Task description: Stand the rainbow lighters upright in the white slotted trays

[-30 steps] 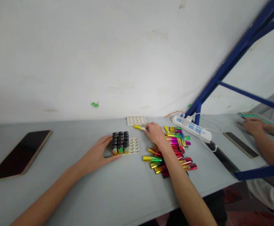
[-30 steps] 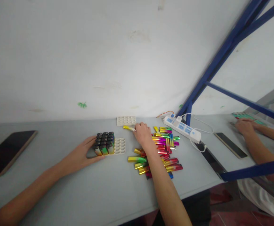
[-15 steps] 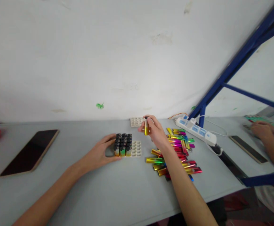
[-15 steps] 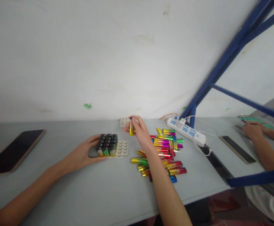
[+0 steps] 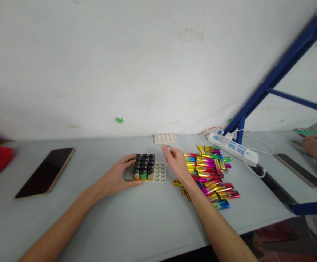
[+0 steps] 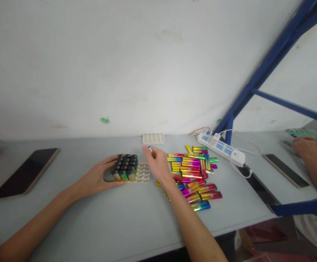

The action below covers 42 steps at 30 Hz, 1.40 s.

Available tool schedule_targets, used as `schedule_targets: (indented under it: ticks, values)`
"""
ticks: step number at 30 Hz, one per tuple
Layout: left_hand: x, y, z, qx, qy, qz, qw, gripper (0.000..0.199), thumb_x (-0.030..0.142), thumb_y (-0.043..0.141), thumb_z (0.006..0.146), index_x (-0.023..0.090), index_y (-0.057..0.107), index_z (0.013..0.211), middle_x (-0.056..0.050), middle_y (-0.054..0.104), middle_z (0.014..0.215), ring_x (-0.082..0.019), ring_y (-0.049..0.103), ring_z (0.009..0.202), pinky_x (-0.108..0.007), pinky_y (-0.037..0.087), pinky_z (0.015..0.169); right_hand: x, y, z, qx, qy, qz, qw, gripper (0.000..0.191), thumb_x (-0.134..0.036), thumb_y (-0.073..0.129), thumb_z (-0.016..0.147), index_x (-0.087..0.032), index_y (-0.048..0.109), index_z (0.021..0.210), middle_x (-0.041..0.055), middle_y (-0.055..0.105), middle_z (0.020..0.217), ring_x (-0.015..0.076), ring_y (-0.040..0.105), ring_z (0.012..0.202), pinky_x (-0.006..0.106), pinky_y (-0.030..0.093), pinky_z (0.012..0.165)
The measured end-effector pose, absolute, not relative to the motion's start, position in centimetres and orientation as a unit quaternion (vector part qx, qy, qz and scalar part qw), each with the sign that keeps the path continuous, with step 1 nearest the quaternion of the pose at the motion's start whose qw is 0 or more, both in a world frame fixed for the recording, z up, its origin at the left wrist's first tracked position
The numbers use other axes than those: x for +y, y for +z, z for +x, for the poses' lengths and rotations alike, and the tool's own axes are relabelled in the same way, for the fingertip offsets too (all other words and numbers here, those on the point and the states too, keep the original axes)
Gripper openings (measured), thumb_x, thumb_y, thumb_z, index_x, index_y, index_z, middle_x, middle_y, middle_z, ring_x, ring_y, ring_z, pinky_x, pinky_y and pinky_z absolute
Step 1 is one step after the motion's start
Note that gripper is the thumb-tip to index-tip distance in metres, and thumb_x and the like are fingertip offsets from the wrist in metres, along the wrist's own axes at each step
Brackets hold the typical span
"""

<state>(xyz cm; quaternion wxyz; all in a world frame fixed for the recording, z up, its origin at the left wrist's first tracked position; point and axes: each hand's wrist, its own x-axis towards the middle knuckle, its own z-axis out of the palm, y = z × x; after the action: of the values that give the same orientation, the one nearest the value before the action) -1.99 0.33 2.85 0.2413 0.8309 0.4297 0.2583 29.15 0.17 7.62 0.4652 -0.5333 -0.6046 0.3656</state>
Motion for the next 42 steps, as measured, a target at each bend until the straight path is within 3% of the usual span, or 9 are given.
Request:
schedule_targets:
  ticks: [6,10,16,24,30,35,38,42]
  values:
    - [0.2,3.3,-1.8,0.438,0.255,0.828,0.240,0.078,0.070,0.105,0.091,0.033,0.092,0.158,-0.014,0.081,0.180,-0.054,0.079,0.164,-0.072,0.060,0.148,0.1,7.3,28.8,-0.614,0.322,-0.560,0.453,0.055,-0.058,0.065,0.105,-0.032,0.036,0.066,-0.0056,0.036,0.065,0.0166,0.035,0.068,0.036,0.027,0.069]
    - [0.1,3.8,-1.5,0.439,0.233,0.835,0.236,0.081,0.069,0.103,0.092,0.031,0.088,0.163,-0.016,0.080,0.181,-0.051,0.076,0.167,-0.067,0.058,0.150,0.2,7.2,28.7,-0.622,0.310,-0.557,0.454,0.052,-0.060,0.061,0.105,-0.032,0.036,0.068,-0.0061,0.037,0.066,0.0171,0.036,0.070,0.035,0.028,0.069]
    - [-0.1,3.9,-1.6,0.445,0.225,0.833,0.238,0.081,0.068,0.100,0.093,0.029,0.087,0.163,-0.017,0.078,0.183,-0.051,0.077,0.167,-0.067,0.058,0.150,0.0,7.2,29.0,-0.650,0.306,-0.529,0.451,0.063,-0.074,0.062,0.111,-0.032,0.037,0.072,-0.0075,0.036,0.068,0.0170,0.036,0.071,0.034,0.030,0.069]
    - [-0.1,3.7,-1.5,0.436,0.235,0.841,0.220,0.078,0.066,0.100,0.096,0.023,0.088,0.160,-0.019,0.081,0.180,-0.049,0.080,0.164,-0.067,0.060,0.148,-0.1,6.8,28.8,-0.644,0.302,-0.554,0.432,0.047,-0.050,0.063,0.106,-0.032,0.036,0.071,-0.0073,0.036,0.067,0.0165,0.037,0.070,0.034,0.027,0.069]
    - [-0.1,3.8,-1.5,0.435,0.241,0.841,0.213,0.074,0.062,0.102,0.095,0.031,0.089,0.160,-0.014,0.085,0.175,-0.048,0.082,0.162,-0.064,0.064,0.145,-0.3,7.2,29.1,-0.656,0.299,-0.540,0.434,0.054,-0.068,0.062,0.115,-0.033,0.042,0.080,-0.0070,0.043,0.071,0.0187,0.042,0.072,0.033,0.032,0.070]
    - [0.0,3.7,-1.6,0.440,0.232,0.843,0.204,0.074,0.064,0.101,0.095,0.028,0.089,0.159,-0.017,0.084,0.176,-0.049,0.082,0.161,-0.065,0.064,0.145,-0.5,7.6,29.2,-0.669,0.297,-0.522,0.437,0.054,-0.070,0.060,0.116,-0.032,0.044,0.080,-0.0061,0.047,0.070,0.0191,0.044,0.072,0.033,0.034,0.072]
    - [0.1,3.6,-1.7,0.442,0.230,0.842,0.205,0.075,0.066,0.101,0.093,0.030,0.090,0.158,-0.016,0.084,0.176,-0.050,0.082,0.161,-0.064,0.064,0.145,-0.4,7.4,29.1,-0.659,0.288,-0.543,0.433,0.058,-0.062,0.064,0.114,-0.032,0.038,0.071,-0.0075,0.038,0.065,0.0169,0.037,0.068,0.034,0.030,0.070]
    - [0.3,3.4,-1.9,0.449,0.233,0.839,0.202,0.077,0.068,0.102,0.092,0.030,0.091,0.158,-0.015,0.084,0.177,-0.049,0.082,0.161,-0.062,0.064,0.144,-0.2,7.1,29.0,-0.653,0.300,-0.554,0.420,0.048,-0.041,0.065,0.104,-0.032,0.036,0.067,-0.0079,0.037,0.063,0.0158,0.038,0.066,0.034,0.028,0.068]
